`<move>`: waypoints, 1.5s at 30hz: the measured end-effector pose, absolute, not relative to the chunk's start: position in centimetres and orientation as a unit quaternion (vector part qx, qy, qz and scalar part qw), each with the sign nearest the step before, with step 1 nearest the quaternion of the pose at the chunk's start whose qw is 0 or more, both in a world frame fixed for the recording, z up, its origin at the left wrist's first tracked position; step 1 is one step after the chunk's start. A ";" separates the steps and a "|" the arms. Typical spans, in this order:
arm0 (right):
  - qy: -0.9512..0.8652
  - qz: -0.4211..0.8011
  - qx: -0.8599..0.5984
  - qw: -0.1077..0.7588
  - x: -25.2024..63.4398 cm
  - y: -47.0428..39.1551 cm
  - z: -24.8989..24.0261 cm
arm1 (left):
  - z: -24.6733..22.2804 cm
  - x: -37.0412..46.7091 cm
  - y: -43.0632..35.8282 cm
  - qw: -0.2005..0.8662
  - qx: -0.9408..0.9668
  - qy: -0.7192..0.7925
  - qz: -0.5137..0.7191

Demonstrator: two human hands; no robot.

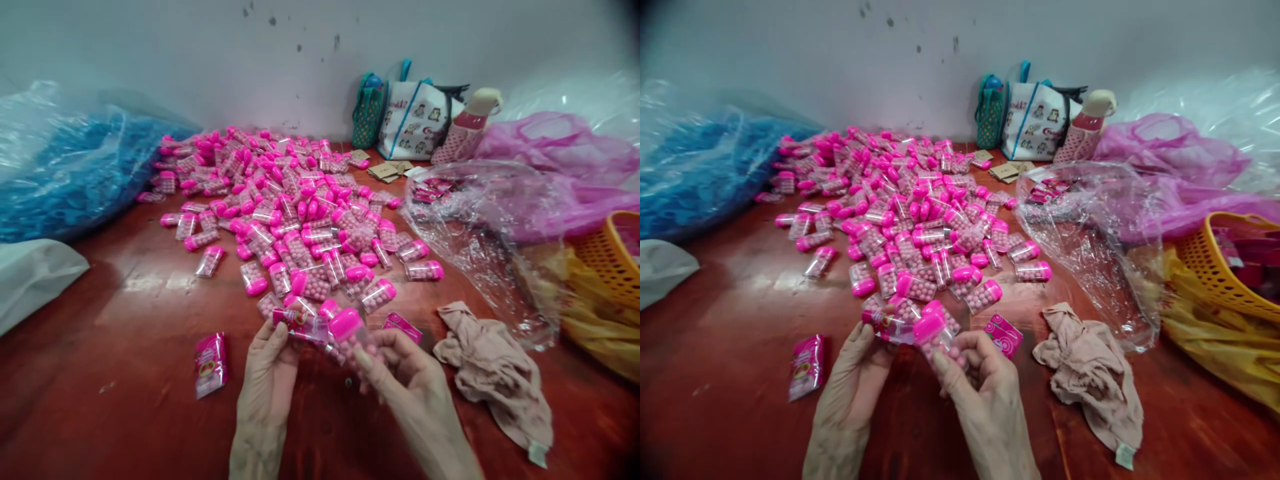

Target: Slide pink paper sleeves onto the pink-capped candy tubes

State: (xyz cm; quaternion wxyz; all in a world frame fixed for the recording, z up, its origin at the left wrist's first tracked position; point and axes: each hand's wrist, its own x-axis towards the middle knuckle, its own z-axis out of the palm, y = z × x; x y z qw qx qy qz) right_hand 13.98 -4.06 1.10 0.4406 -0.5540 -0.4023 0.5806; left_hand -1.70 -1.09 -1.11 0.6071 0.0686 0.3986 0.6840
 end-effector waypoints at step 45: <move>-0.524 0.371 -0.534 0.550 10.3 -5.2 -1.6 | -1.6 0.1 -2.5 0.712 0.015 0.401 0.576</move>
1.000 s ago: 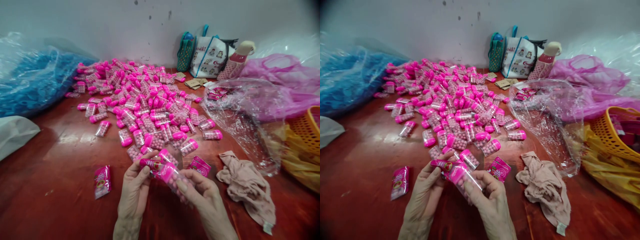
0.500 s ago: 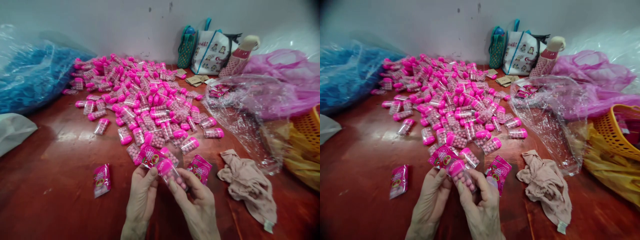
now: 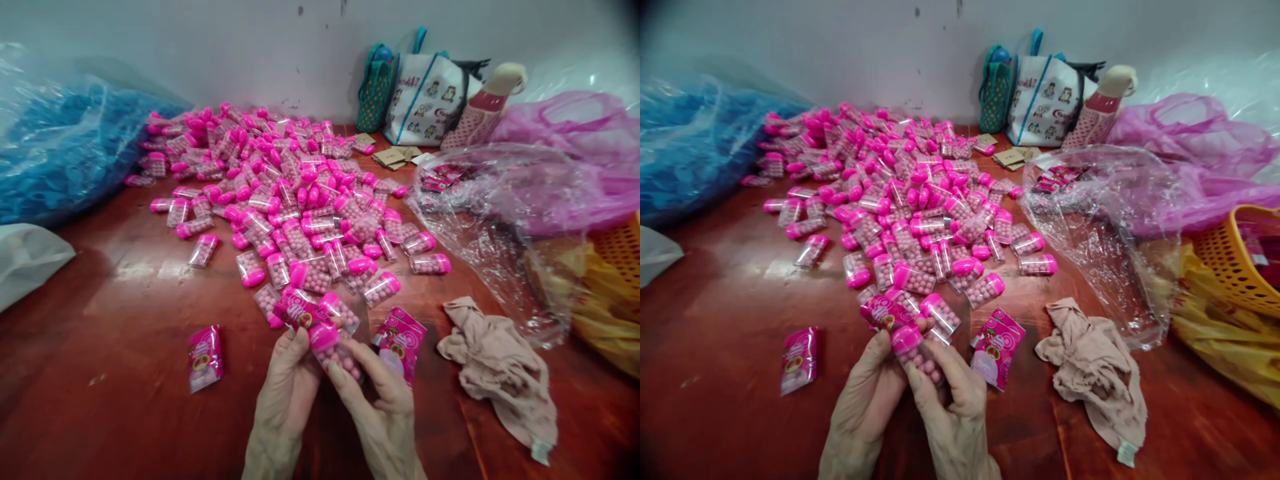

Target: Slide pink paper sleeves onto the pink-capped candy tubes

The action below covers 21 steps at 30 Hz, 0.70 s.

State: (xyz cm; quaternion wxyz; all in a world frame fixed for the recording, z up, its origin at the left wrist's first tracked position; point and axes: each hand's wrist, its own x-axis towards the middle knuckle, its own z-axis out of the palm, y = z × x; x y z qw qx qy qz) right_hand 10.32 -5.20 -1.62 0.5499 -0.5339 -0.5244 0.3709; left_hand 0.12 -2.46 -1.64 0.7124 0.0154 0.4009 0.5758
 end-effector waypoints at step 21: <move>-0.622 0.275 -0.476 0.557 10.9 -5.8 -2.5 | -1.5 0.1 -3.0 0.772 0.064 0.330 0.539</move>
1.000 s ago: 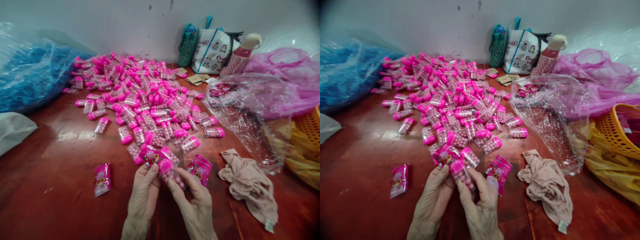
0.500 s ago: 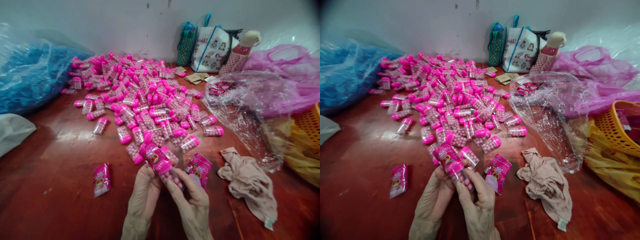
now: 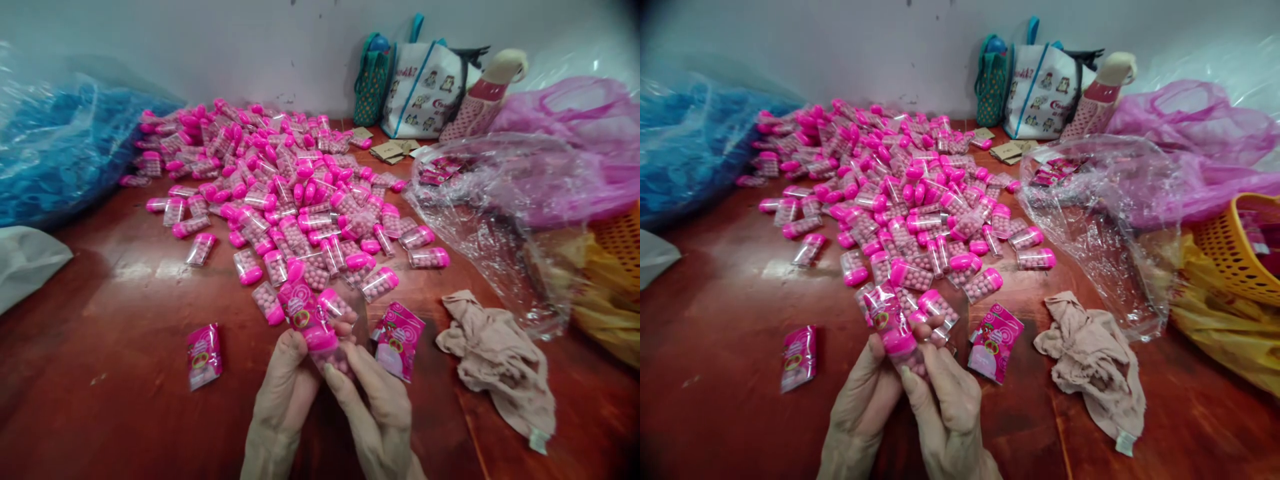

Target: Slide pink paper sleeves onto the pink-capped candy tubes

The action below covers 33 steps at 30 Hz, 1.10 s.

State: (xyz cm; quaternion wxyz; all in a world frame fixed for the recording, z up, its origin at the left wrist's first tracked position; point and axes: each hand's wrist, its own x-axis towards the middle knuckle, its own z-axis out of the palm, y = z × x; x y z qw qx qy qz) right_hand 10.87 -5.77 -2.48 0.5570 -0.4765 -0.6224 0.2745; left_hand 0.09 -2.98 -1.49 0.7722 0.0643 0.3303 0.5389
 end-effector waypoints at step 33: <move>-0.640 0.211 -0.497 0.547 10.5 -6.4 -3.2 | -0.7 1.2 -2.8 0.730 0.241 0.402 0.498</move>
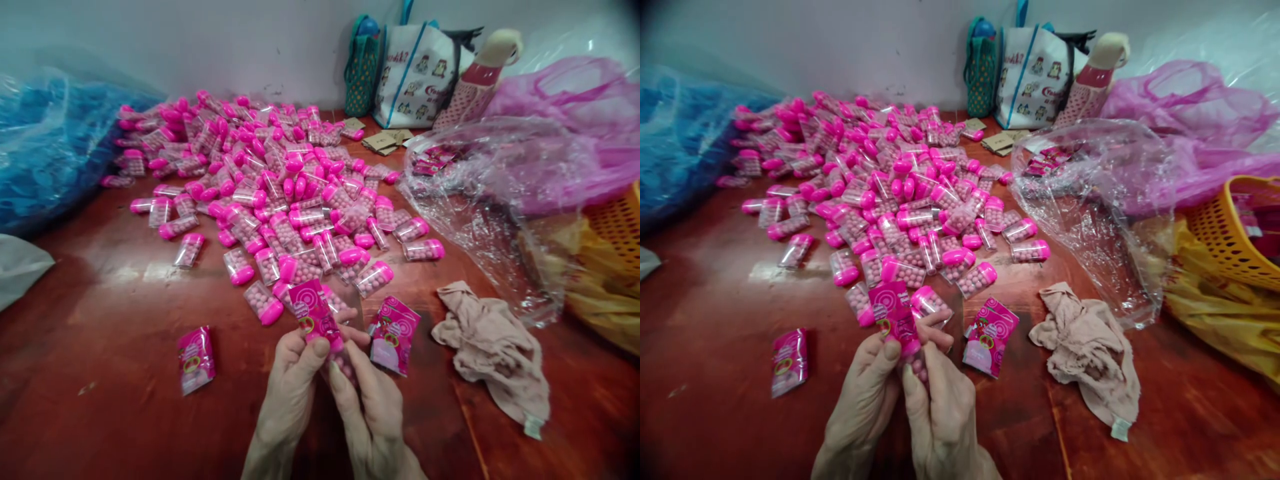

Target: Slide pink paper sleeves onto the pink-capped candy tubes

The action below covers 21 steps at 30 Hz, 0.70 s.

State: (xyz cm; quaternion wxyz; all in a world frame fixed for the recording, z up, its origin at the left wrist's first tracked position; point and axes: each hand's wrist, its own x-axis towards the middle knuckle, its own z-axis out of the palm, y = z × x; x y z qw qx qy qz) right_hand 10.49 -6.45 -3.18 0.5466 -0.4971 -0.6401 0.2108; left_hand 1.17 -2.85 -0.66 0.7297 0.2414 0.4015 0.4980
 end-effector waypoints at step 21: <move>-0.692 0.226 -0.460 0.509 10.9 -5.5 -2.3 | -1.0 1.4 -2.6 0.691 0.211 0.399 0.565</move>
